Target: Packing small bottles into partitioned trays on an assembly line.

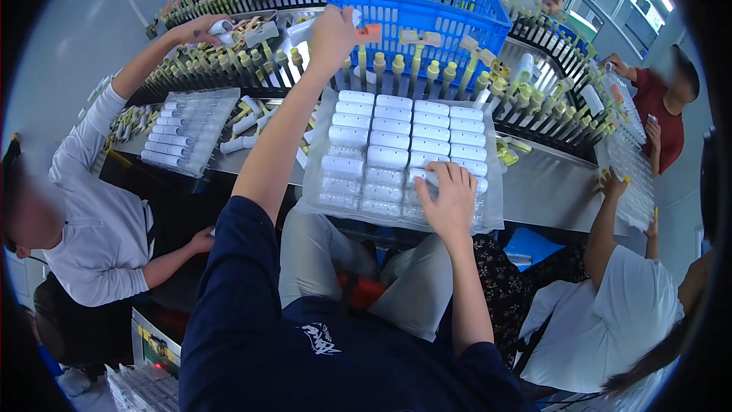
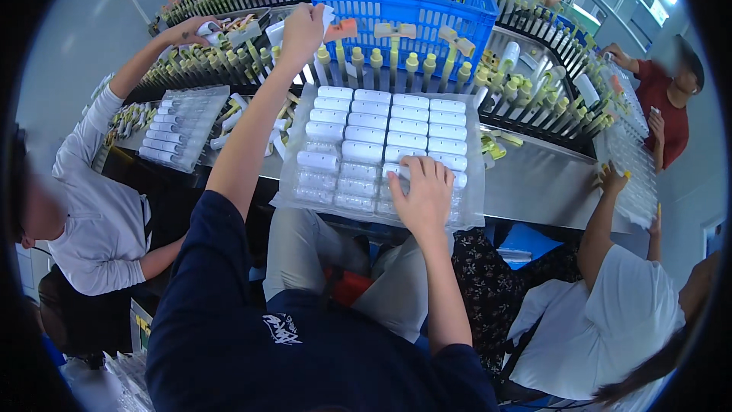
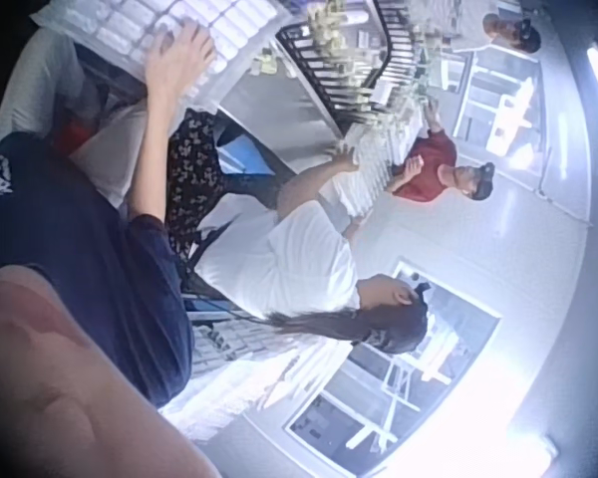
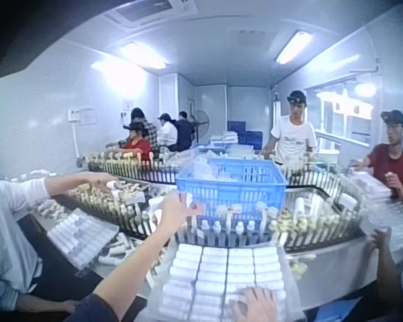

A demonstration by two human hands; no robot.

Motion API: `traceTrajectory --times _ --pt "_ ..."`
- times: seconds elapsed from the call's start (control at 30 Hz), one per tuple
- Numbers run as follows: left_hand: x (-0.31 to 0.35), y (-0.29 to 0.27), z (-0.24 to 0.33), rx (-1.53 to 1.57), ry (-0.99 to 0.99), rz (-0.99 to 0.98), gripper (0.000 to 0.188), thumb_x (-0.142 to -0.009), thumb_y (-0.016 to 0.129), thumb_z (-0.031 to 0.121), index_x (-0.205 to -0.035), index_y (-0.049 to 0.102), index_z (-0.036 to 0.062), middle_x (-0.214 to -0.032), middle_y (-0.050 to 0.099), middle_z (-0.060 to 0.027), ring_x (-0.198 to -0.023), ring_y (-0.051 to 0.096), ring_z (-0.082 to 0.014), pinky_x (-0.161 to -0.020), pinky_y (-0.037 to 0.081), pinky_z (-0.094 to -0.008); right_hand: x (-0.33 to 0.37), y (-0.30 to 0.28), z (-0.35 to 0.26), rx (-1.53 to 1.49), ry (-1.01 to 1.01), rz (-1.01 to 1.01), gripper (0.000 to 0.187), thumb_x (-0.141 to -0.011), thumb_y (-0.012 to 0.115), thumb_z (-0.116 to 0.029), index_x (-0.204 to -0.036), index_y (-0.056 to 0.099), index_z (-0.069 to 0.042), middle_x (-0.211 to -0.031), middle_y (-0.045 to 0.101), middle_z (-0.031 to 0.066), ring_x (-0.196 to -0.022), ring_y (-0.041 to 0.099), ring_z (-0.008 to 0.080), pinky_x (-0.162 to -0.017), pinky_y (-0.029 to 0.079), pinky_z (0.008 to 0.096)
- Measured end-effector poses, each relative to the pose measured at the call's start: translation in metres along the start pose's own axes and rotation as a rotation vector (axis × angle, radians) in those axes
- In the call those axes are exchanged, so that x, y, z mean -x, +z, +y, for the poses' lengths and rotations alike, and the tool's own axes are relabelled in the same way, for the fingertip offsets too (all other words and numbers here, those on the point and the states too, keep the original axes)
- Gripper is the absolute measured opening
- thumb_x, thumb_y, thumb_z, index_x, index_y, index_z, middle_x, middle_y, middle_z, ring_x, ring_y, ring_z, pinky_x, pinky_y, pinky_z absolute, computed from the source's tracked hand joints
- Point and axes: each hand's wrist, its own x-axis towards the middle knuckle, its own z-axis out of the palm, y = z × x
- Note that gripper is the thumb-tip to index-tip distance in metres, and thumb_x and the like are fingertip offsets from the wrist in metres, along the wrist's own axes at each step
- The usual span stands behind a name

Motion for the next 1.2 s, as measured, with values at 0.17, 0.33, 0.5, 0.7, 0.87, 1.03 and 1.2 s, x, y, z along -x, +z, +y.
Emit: traceTrajectory --times 0.17,0.33,0.5,0.7,0.87,1.03,1.2 --pt "0.002 -0.033 -0.012 -0.150 -0.044 0.088 0.033 -0.098 0.053 0.026 -0.099 0.052 -0.0067 -0.101 0.058 -0.0304 -0.088 0.060 -0.0479 -0.076 0.049 -0.0527 0.002 -0.002 0.003 0.029 0.022 -0.007 0.026 -0.084 0.066 -0.029 -0.100 0.064 -0.009 -0.101 0.060 0.0084 -0.100 0.053 0.0276 -0.092 0.037 0.0409" --pt "0.001 -0.047 -0.069 -0.145 -0.098 0.038 0.036 -0.097 0.053 0.026 -0.093 0.057 -0.0091 -0.094 0.060 -0.0312 -0.086 0.059 -0.0486 -0.077 0.047 -0.0543 0.000 -0.002 -0.001 0.026 0.010 0.005 0.026 -0.085 0.066 -0.029 -0.101 0.064 -0.009 -0.101 0.061 0.0090 -0.100 0.054 0.0280 -0.092 0.037 0.0407" --pt "-0.028 -0.049 -0.092 -0.219 0.013 -0.029 0.045 -0.093 0.058 0.034 -0.078 0.066 -0.0086 -0.082 0.065 -0.0305 -0.086 0.062 -0.0474 -0.075 0.048 -0.0537 0.002 0.000 0.001 0.027 0.012 0.001 0.026 -0.085 0.066 -0.028 -0.103 0.065 -0.009 -0.102 0.061 0.0091 -0.100 0.054 0.0281 -0.092 0.037 0.0407" --pt "-0.073 -0.059 -0.148 -0.758 0.320 -0.481 0.038 -0.093 0.056 0.038 -0.102 0.067 0.0025 -0.103 0.067 -0.0241 -0.099 0.064 -0.0407 -0.086 0.051 -0.0498 -0.001 -0.002 -0.006 0.009 0.032 -0.016 0.027 -0.084 0.067 -0.029 -0.103 0.066 -0.010 -0.103 0.061 0.0086 -0.101 0.054 0.0276 -0.092 0.037 0.0403" --pt "-0.044 -0.050 -0.126 -0.774 0.024 -0.468 0.053 -0.084 0.065 0.045 -0.119 0.059 0.0049 -0.126 0.060 -0.0174 -0.116 0.058 -0.0349 -0.092 0.050 -0.0478 0.001 -0.003 0.002 0.045 0.063 -0.030 0.026 -0.083 0.068 -0.028 -0.102 0.066 -0.011 -0.101 0.060 0.0063 -0.100 0.054 0.0266 -0.091 0.037 0.0391" --pt "-0.040 -0.088 -0.165 -0.741 0.120 -0.262 0.066 -0.075 0.074 0.047 -0.129 0.053 0.0163 -0.141 0.048 -0.0121 -0.129 0.047 -0.0328 -0.100 0.044 -0.0530 -0.003 -0.005 -0.002 0.031 0.055 -0.054 0.028 -0.083 0.069 -0.031 -0.102 0.067 -0.011 -0.101 0.060 0.0073 -0.100 0.054 0.0266 -0.092 0.036 0.0396" --pt "0.049 -0.094 -0.141 -0.384 0.173 0.026 0.052 -0.081 0.072 0.017 -0.125 0.050 -0.0005 -0.120 0.054 -0.0223 -0.114 0.051 -0.0383 -0.096 0.041 -0.0485 -0.003 -0.002 0.005 0.008 0.065 -0.059 0.027 -0.083 0.070 -0.031 -0.099 0.066 -0.011 -0.099 0.061 0.0061 -0.098 0.054 0.0263 -0.091 0.035 0.0393"
